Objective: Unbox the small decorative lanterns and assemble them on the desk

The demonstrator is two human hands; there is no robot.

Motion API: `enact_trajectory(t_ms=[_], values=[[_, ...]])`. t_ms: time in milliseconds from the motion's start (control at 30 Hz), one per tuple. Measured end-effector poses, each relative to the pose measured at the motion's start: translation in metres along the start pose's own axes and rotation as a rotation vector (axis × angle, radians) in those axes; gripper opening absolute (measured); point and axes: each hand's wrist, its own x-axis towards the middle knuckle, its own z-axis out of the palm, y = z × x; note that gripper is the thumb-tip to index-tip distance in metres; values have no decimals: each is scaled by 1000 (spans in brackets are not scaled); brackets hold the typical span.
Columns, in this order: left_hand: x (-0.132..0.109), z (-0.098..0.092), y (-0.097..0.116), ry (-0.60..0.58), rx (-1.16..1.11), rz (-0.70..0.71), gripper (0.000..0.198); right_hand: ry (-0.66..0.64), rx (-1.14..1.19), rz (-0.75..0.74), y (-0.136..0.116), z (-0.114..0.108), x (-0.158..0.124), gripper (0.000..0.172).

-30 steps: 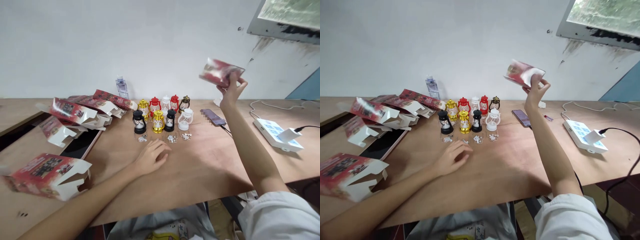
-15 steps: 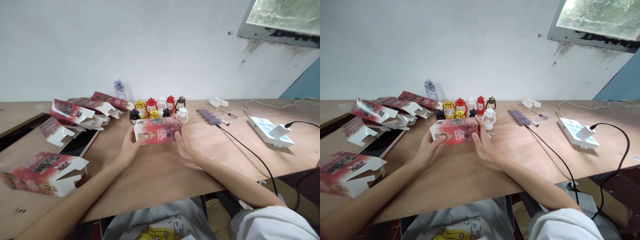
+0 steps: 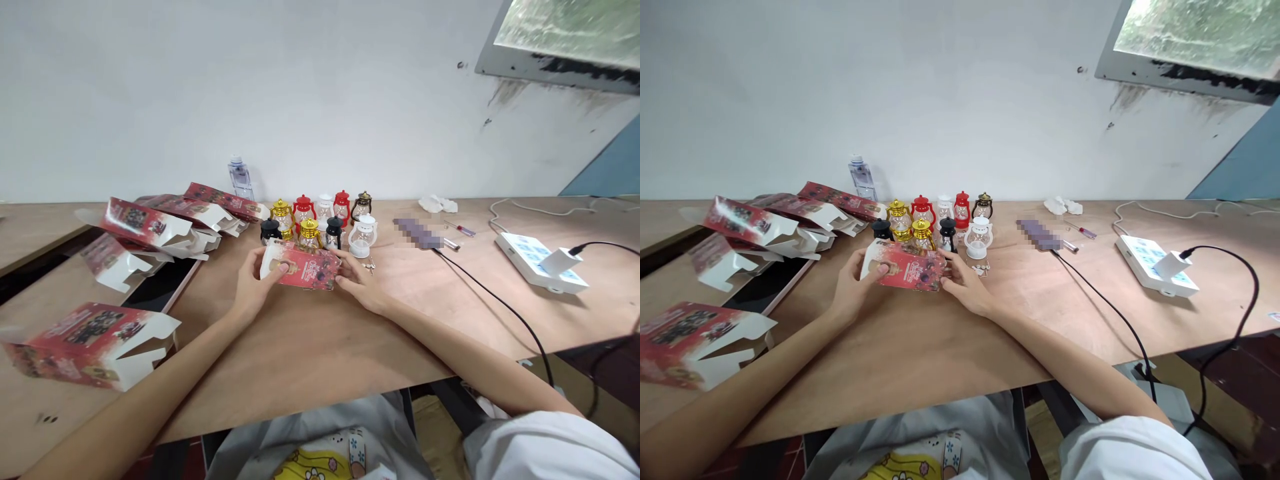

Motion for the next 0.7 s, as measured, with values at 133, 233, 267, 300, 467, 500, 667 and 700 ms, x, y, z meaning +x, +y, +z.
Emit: enact_trajectory(t_ms=[133,233,267,300,467,500,667,700], values=[[-1,0,0,-17,-35,-9,58,65,38,4,-6,6,-1,47],[-1,2,0,-20,-69,-22,59,151,24,16,-9,8,0,46],[0,3,-1,-16,-83,-26,59,169,2,15,-9,8,0,47],[0,3,-2,-10,-105,-37,58,190,-31,8,-9,7,0,46],[4,1,-6,78,-350,-220,51,291,-201,-13,-10,3,-4,40],[5,1,-6,87,-384,-255,50,296,-226,-10,-12,3,-5,40],[4,2,-3,73,-444,-336,41,258,-324,-67,-24,9,-9,38],[4,3,-2,77,-458,-350,38,235,-325,-75,-26,10,-9,35]])
